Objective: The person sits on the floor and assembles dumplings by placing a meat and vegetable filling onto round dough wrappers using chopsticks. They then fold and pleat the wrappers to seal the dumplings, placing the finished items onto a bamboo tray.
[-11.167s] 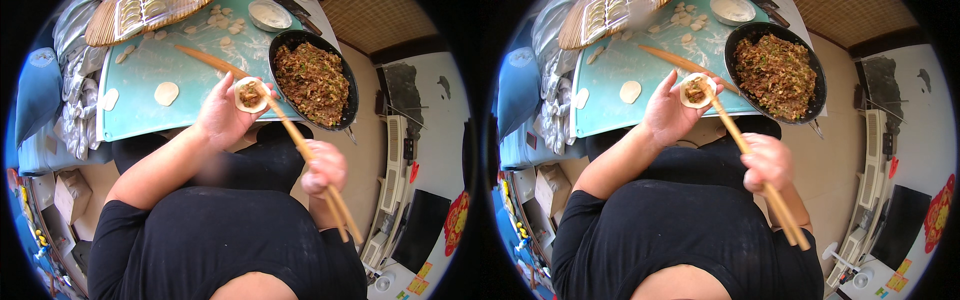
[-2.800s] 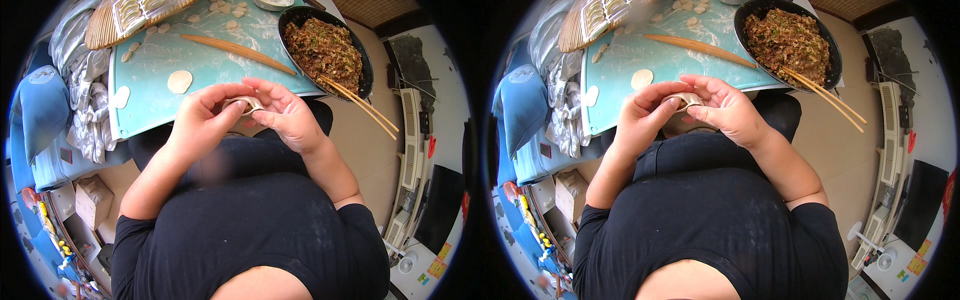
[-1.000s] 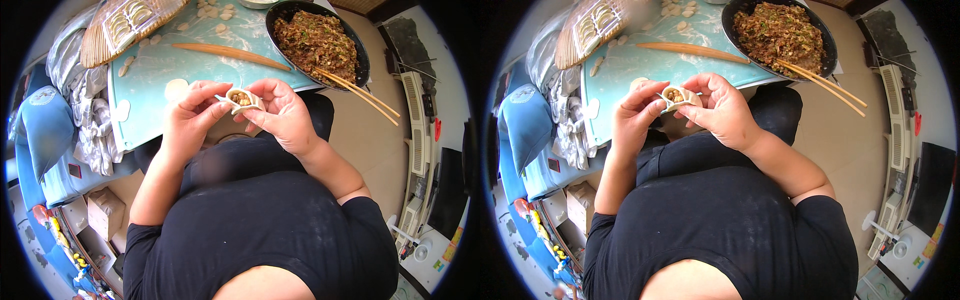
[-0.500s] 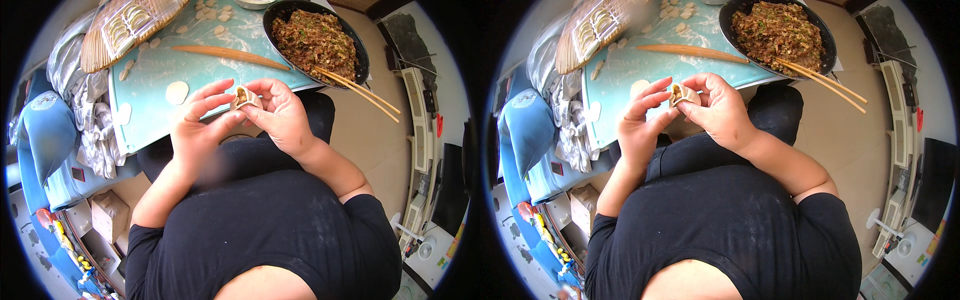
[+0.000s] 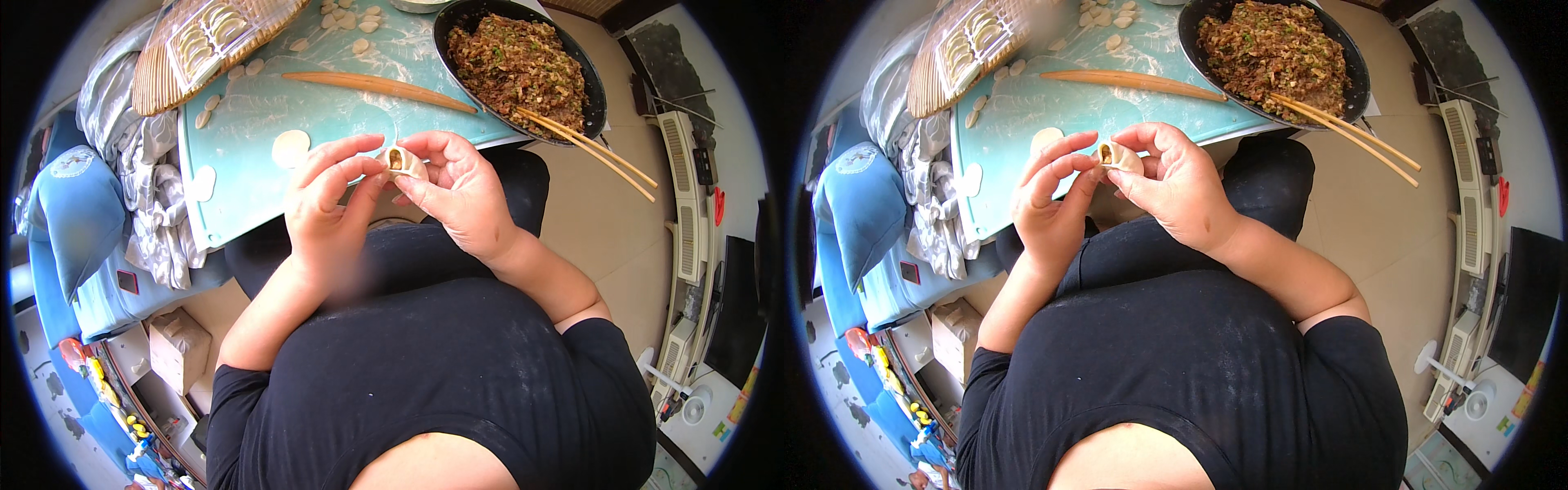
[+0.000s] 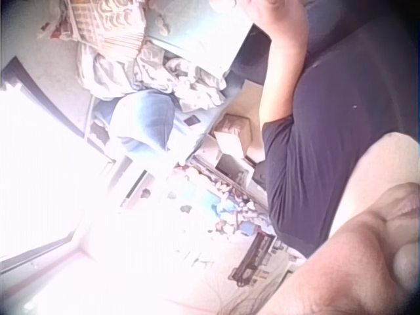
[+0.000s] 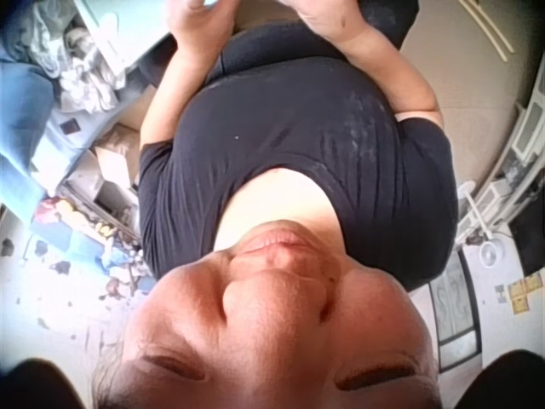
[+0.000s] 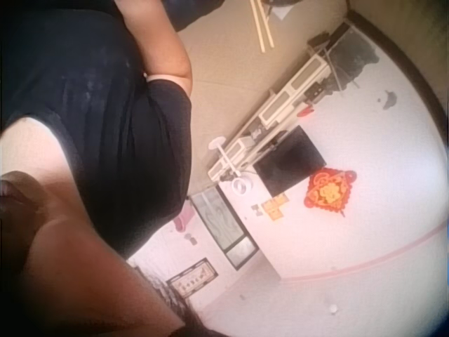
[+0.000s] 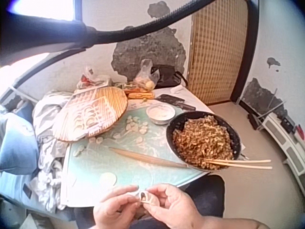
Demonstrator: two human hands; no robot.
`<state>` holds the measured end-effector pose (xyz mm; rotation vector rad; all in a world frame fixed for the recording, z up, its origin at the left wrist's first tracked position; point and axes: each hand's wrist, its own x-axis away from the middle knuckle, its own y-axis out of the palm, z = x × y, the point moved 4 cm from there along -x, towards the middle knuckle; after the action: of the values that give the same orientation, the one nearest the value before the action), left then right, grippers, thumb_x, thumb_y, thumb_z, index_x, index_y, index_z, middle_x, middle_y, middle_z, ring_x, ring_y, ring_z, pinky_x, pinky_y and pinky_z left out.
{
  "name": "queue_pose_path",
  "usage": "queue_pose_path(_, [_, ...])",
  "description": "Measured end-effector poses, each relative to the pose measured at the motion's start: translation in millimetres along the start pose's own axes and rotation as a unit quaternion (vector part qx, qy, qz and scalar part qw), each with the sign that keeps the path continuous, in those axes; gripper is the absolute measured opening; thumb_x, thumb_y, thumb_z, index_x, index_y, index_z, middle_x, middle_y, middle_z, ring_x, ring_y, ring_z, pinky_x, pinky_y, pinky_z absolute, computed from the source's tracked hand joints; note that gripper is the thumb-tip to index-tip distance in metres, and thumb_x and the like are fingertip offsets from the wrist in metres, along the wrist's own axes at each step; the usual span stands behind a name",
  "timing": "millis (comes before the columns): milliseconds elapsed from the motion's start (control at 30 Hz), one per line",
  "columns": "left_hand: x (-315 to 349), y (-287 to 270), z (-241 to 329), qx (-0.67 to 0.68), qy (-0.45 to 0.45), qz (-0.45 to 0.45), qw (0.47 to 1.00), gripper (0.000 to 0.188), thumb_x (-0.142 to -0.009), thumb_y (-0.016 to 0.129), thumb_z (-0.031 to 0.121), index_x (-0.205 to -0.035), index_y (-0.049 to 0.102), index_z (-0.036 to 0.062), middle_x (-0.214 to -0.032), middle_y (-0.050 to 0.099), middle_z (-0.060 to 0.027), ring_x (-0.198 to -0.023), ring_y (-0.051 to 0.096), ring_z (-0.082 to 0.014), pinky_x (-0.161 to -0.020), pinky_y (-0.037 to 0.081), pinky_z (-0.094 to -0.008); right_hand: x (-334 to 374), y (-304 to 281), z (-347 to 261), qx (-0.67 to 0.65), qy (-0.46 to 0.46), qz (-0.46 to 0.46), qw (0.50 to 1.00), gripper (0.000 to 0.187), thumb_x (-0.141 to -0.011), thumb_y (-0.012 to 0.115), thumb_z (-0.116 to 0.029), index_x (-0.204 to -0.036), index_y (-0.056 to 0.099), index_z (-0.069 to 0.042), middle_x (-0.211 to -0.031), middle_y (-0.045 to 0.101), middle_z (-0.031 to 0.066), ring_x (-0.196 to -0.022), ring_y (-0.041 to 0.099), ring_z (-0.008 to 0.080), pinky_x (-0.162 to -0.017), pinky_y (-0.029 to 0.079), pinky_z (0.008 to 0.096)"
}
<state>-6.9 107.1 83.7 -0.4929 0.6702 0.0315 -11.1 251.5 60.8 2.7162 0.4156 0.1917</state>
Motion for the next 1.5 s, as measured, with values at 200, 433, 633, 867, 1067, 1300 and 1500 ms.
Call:
queue_pose_path(200, [-1, -1, 4, -0.036, 0.050, 0.010, 0.998, 0.017, -0.066, 0.066, -0.003, -0.079, 0.058, 0.0048, -0.087, 0.062, -0.0064, -0.079, 0.059, -0.0227, -0.068, 0.045, -0.0315, 1, 2, 1, 0.000, 0.020, -0.012, 1.000, 0.030, -0.085, 0.056, -0.001, -0.113, 0.045, 0.001, -0.106, 0.054, 0.0084, -0.092, 0.058, 0.0119, -0.076, 0.049, 0.0226])
queue_pose_path(433, [-3, -4, 12, -0.089, 0.115, 0.003, 0.989, 0.020, -0.062, 0.068, -0.001, -0.079, 0.061, 0.0056, -0.090, 0.061, -0.0065, -0.082, 0.058, -0.0241, -0.070, 0.047, -0.0335, 0, 3, -14, -0.032, 0.087, -0.043, 0.995, 0.030, -0.087, 0.055, -0.009, -0.113, 0.045, 0.000, -0.105, 0.054, 0.0073, -0.090, 0.057, 0.0120, -0.074, 0.049, 0.0241])
queue_pose_path(633, [-2, -2, 18, -0.075, 0.136, -0.014, 0.988, 0.021, -0.061, 0.070, -0.003, -0.080, 0.063, 0.0040, -0.094, 0.062, -0.0096, -0.087, 0.059, -0.0262, -0.076, 0.047, -0.0349, -1, 5, -12, -0.003, 0.110, -0.027, 0.994, 0.021, -0.088, 0.048, -0.008, -0.108, 0.047, -0.001, -0.102, 0.055, 0.0066, -0.085, 0.056, 0.0108, -0.072, 0.049, 0.0241])
queue_pose_path(867, [11, 1, 9, 0.008, 0.020, -0.071, 0.997, 0.027, -0.065, 0.071, -0.002, -0.090, 0.063, 0.0020, -0.100, 0.062, -0.0120, -0.091, 0.061, -0.0264, -0.076, 0.050, -0.0325, 0, 5, -2, -0.023, 0.122, -0.020, 0.992, 0.020, -0.090, 0.044, -0.007, -0.108, 0.047, 0.000, -0.101, 0.055, 0.0090, -0.085, 0.056, 0.0122, -0.072, 0.050, 0.0262])
queue_pose_path(1067, [7, 1, 7, -0.026, 0.034, -0.050, 0.998, 0.035, -0.066, 0.070, 0.001, -0.099, 0.060, 0.0037, -0.098, 0.061, -0.0103, -0.085, 0.061, -0.0277, -0.070, 0.051, -0.0328, 2, 7, -6, -0.027, 0.113, -0.034, 0.993, 0.024, -0.090, 0.043, -0.008, -0.112, 0.045, 0.003, -0.103, 0.054, 0.0097, -0.089, 0.056, 0.0132, -0.076, 0.049, 0.0269])
queue_pose_path(1300, [9, 3, 6, 0.016, 0.016, -0.056, 0.998, 0.029, -0.068, 0.070, -0.005, -0.095, 0.064, 0.0003, -0.102, 0.062, -0.0135, -0.091, 0.062, -0.0237, -0.076, 0.051, -0.0303, 5, 7, -6, 0.005, 0.096, -0.016, 0.995, 0.030, -0.088, 0.044, -0.010, -0.114, 0.045, 0.003, -0.103, 0.057, 0.0110, -0.088, 0.059, 0.0168, -0.076, 0.050, 0.0301])
queue_pose_path(1500, [11, 3, 3, 0.038, 0.016, -0.041, 0.998, 0.024, -0.069, 0.069, -0.007, -0.091, 0.064, -0.0009, -0.101, 0.062, -0.0139, -0.089, 0.062, -0.0233, -0.075, 0.051, -0.0299, 5, 5, -2, -0.001, 0.093, -0.014, 0.996, 0.027, -0.092, 0.045, -0.013, -0.113, 0.046, 0.003, -0.101, 0.058, 0.0104, -0.087, 0.060, 0.0162, -0.075, 0.051, 0.0294])
